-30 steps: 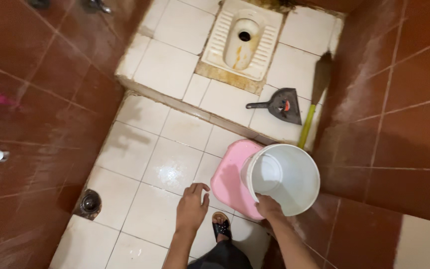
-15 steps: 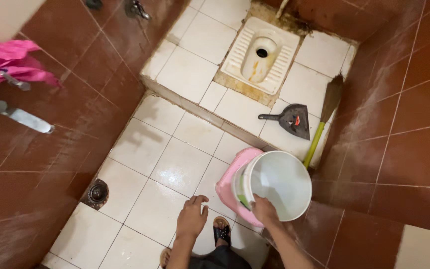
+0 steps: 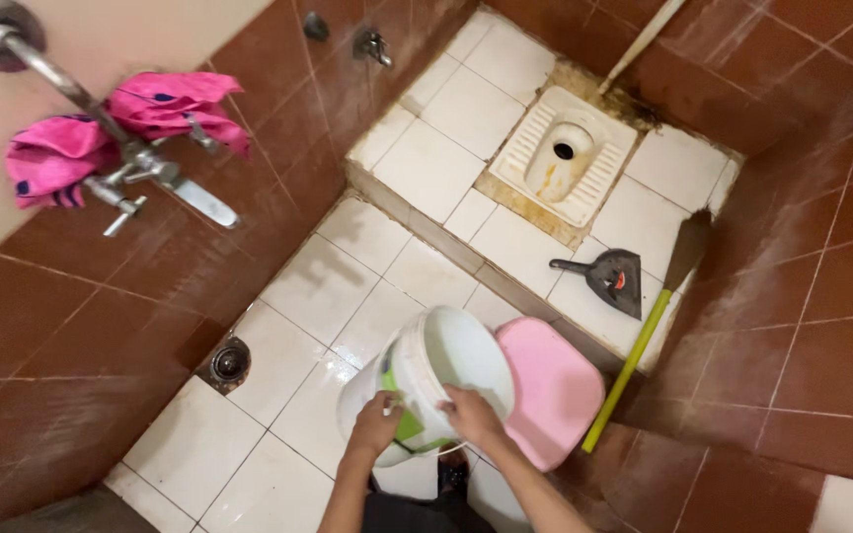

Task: The person fills a bucket with water, adds detergent from a sachet, and uses a mop to clean the bathroom floor around a squat toilet.

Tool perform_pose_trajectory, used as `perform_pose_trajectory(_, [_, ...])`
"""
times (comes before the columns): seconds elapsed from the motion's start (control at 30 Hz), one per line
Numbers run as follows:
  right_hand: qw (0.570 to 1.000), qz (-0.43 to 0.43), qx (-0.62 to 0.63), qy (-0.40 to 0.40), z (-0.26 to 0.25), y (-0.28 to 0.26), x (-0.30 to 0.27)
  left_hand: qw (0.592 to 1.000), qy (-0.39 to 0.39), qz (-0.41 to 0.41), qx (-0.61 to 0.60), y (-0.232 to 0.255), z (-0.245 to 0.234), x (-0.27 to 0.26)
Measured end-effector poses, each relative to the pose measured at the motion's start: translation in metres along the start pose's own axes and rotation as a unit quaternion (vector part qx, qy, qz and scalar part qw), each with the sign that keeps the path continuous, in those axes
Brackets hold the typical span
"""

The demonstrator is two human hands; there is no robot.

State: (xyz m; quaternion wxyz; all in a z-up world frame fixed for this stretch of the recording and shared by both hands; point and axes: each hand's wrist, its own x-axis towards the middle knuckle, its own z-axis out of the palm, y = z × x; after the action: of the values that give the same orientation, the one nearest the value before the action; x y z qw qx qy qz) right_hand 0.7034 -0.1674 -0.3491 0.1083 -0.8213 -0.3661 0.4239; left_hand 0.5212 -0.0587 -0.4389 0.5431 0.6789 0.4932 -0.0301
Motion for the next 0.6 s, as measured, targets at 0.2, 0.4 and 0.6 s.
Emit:
perform_pose_trajectory(0.2, [0.99, -0.116, -0.072, -0.036, 0.011, -0.139, -0.027, 0.956, 0.076, -0.212, -0.188, 0.015, -0.087, -0.026])
perform_pose_trajectory(0.4, [0.96, -0.224, -0.158, 0.065, 0.038, -0.198, -0.045, 0.887, 0.019, -0.253, -0.386, 0.004, -0.166, -0.07])
perform_pose_trajectory(0.6, [0.915, -0.342, -0.191, 0.094, 0.06, -0.201, -0.062, 0.88, 0.038, -0.24, -0.408, -0.031, -0.166, -0.065])
